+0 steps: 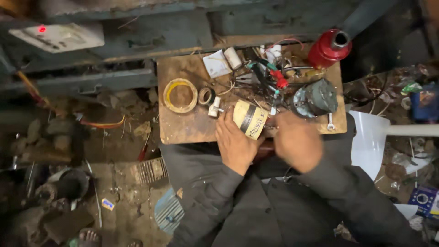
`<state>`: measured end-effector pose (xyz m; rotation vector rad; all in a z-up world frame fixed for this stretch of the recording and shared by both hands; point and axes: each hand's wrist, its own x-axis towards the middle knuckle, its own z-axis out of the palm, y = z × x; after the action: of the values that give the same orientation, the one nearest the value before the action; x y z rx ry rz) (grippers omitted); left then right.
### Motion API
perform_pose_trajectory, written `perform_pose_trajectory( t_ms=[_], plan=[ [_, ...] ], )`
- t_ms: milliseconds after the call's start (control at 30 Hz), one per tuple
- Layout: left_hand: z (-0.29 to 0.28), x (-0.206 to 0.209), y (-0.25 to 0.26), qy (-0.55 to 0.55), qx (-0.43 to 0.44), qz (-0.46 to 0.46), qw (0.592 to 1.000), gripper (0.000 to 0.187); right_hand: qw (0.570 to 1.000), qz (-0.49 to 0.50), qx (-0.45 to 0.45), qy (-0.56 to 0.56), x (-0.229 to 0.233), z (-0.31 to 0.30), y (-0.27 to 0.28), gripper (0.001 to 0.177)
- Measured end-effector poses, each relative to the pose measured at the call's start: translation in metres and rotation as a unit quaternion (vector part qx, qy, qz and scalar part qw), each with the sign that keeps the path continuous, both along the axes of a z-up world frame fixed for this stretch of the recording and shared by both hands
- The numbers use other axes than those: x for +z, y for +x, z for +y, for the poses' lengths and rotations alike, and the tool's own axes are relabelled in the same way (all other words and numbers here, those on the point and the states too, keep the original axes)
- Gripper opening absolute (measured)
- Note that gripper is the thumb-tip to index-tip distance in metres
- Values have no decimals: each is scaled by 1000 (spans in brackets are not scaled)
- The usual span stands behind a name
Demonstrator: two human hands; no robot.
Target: The person works on a cylindrical electrical component, using a wrench to tighten a nut on a shaft. They then use pliers to adjust wires and a screwdriver to manipulate internal parts. Finally, they attach a circular wooden piece to the component.
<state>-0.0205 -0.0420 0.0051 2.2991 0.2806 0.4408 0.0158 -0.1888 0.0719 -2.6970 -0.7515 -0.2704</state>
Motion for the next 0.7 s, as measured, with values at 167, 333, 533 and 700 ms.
perform_pose_trajectory(
  t_ms=[167,333,533,700],
  plan=[
    [-3,-4,0,23,0,-21,1000,109,979,123,-38,-155,-1,4,6,26],
    [2,-3,-1,21,-2,-22,1000,109,997,47,-59,10,0,-3,-10,15],
    [-2,-5,5,33,-2,-37,999,108,996,79,-41,15,-8,6,-2,23],
    [-6,-4,3,17,8,7,1000,111,996,28,-79,-17,-5,0,-6,21]
  ],
)
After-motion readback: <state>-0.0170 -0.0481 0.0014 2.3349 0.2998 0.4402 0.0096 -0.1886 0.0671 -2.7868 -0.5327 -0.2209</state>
